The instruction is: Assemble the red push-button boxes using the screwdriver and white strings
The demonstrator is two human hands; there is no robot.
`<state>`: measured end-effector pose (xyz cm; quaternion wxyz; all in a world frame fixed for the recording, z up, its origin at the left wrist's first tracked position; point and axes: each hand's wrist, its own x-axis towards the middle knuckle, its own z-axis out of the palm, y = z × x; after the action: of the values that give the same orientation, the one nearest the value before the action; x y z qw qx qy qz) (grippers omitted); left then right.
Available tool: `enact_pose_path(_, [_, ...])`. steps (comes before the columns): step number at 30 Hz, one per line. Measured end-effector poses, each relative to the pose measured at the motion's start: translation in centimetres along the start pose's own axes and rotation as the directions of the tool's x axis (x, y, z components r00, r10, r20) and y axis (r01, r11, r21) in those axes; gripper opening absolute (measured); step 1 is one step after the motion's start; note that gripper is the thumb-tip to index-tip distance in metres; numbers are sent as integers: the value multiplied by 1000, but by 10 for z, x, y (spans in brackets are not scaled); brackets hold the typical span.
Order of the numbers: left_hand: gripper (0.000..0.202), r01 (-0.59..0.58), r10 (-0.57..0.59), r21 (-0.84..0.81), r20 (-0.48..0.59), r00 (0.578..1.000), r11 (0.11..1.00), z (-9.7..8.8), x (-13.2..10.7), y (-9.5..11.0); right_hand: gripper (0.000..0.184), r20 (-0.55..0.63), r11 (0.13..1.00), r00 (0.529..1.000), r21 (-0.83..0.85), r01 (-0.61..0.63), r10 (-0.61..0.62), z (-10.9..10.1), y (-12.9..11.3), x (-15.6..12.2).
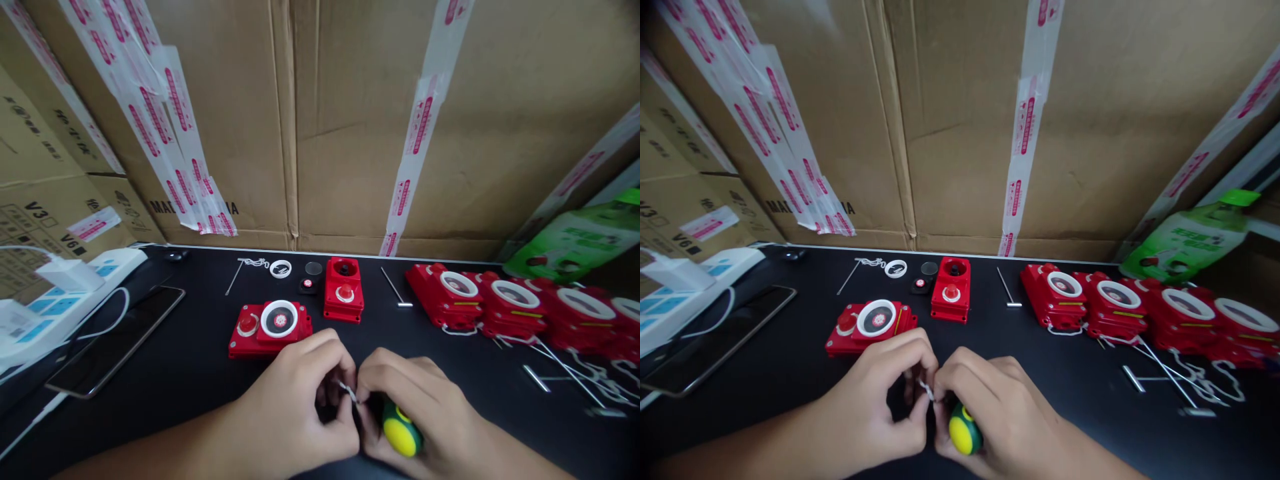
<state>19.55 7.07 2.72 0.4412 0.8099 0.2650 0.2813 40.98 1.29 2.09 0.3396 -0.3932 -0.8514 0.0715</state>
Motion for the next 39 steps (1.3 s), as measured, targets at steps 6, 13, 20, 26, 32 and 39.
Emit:
enact_pose_path(6, [18, -3, 2, 12, 13, 1000, 1000, -3, 0, 1, 22, -44, 1000, 999, 4, -9, 9, -4, 1, 4])
enact_pose_path(13, [17, 13, -13, 18, -8, 1000, 1000, -1, 1, -6, 21, -33, 1000, 999, 12, 7, -7, -2, 3, 2])
enact_pose_path(20, [20, -9, 10, 87, -15, 1000, 996, 0, -1, -8, 19, -3, 999, 1000, 37, 14, -13, -2, 1, 4])
enact_pose_path(26, [14, 73, -69, 98, -44, 997, 992, 0, 1, -5, 17, -20, 999, 999, 14, -46, 46, -1, -5, 8])
enact_pose_path(32, [17, 87, -86, 80, -15, 996, 993, 0, -1, 0, 15, -45, 998, 997, -22, -56, 55, 1, -5, 7])
enact_pose_path(39, [11, 113, -114, 8, 50, 992, 994, -2, 0, 5, 22, -28, 999, 998, -7, -49, 49, -3, -3, 9])
